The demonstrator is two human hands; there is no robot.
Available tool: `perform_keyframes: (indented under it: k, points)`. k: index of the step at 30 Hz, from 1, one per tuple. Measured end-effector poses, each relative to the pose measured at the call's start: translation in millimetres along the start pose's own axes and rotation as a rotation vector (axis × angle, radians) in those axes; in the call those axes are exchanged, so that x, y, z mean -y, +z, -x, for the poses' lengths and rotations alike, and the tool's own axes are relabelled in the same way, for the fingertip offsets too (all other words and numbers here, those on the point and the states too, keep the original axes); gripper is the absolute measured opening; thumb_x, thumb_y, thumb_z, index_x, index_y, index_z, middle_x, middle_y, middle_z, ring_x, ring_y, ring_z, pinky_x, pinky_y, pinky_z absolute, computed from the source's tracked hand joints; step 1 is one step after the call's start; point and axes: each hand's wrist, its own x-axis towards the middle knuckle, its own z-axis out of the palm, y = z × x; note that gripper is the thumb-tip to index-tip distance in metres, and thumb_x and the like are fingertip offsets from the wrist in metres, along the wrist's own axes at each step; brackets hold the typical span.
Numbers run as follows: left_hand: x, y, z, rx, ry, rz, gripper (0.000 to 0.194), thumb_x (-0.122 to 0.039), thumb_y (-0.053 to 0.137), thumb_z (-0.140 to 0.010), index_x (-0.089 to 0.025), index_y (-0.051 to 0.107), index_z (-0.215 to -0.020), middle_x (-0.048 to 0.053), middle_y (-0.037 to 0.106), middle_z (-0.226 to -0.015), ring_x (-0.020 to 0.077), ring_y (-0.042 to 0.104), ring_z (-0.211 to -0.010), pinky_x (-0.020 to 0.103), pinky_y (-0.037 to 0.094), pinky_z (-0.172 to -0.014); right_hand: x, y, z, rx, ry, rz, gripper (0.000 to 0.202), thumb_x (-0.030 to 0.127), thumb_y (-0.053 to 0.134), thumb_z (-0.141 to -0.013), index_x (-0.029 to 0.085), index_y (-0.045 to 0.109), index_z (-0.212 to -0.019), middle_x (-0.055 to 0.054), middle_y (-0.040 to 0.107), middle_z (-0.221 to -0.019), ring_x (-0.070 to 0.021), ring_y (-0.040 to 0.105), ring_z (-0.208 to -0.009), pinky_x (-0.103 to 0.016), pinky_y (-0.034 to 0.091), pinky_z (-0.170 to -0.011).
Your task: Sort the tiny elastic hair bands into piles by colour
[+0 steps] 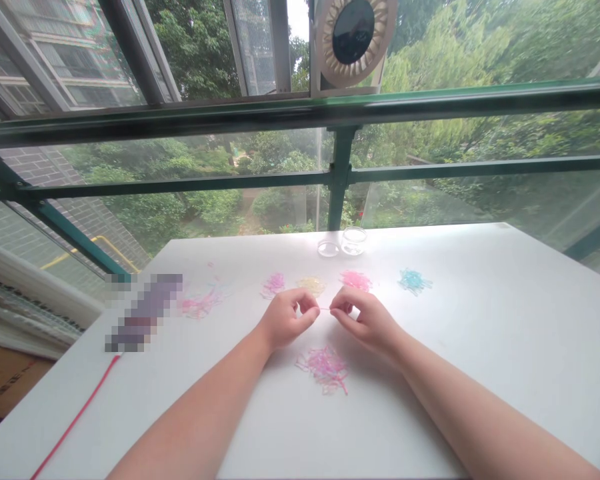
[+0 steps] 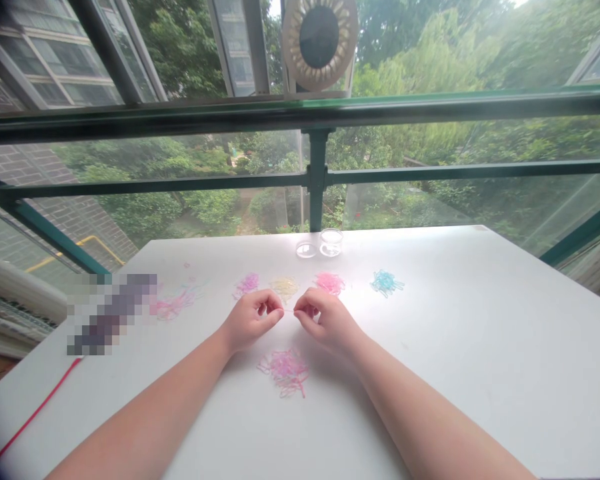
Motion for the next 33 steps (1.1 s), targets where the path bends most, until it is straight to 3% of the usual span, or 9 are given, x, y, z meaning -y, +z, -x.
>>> perform_keyframes:
  k: [5,10,14,25,33]
  points:
    - [1,0.4,0,-0.016,-0.021,-0.014,0.009,-0.023,0.056,-0.077,-0.016,0.06,-0.075,0.0,0.061,-0.07,0.0097,0.052,-0.064,0.022,0.037,-0.058,-9,-11,-4,-0.049,0.022,0.083,0.008,0.015,0.052,-0.076,0.018,0.058,-0.072,-0.001,0.057,-0.067,-0.0125,0.051,-0.062,-0.026,0.043,-0.061]
    - [2,-0.5,-1,-0.036,-0.045,-0.024,0.009,-0.024,0.055,-0.077,-0.017,0.06,-0.075,0.001,0.063,-0.073,0.0101,0.053,-0.065,0.022,0.037,-0.058,-34,-35,-9,-0.258,0.31,0.318,0.01,0.022,0.053,-0.074,0.019,0.062,-0.071,-0.001,0.06,-0.068,-0.0138,0.052,-0.06,-0.027,0.041,-0.061]
    - [1,-0.3,-1,-0.028,-0.048,-0.026,0.01,-0.024,0.055,-0.077,-0.017,0.06,-0.075,0.0,0.063,-0.073,0.0101,0.054,-0.065,0.022,0.038,-0.059,-49,-41,-10,-0.287,0.445,0.429,0.015,0.025,0.052,-0.073,0.019,0.065,-0.071,-0.002,0.062,-0.07,-0.0152,0.054,-0.063,-0.028,0.04,-0.063]
    - [-3,-0.2,-1,-0.027,-0.048,-0.031,0.01,-0.025,0.054,-0.077,-0.017,0.06,-0.074,0.001,0.064,-0.073,0.0112,0.055,-0.066,0.023,0.04,-0.059,-60,-39,-11,-0.255,0.421,0.461,0.02,0.025,0.05,-0.071,0.018,0.068,-0.077,-0.003,0.061,-0.071,-0.0165,0.054,-0.066,-0.03,0.04,-0.064]
    - [-1,-0.3,-1,-0.037,-0.027,-0.058,0.01,-0.024,0.055,-0.078,-0.016,0.061,-0.075,0.001,0.064,-0.072,0.0105,0.055,-0.066,0.022,0.04,-0.059,-54,-44,-11,-0.296,0.431,0.319,0.023,0.025,0.05,-0.071,0.017,0.066,-0.086,-0.002,0.061,-0.069,-0.014,0.052,-0.059,-0.028,0.04,-0.059]
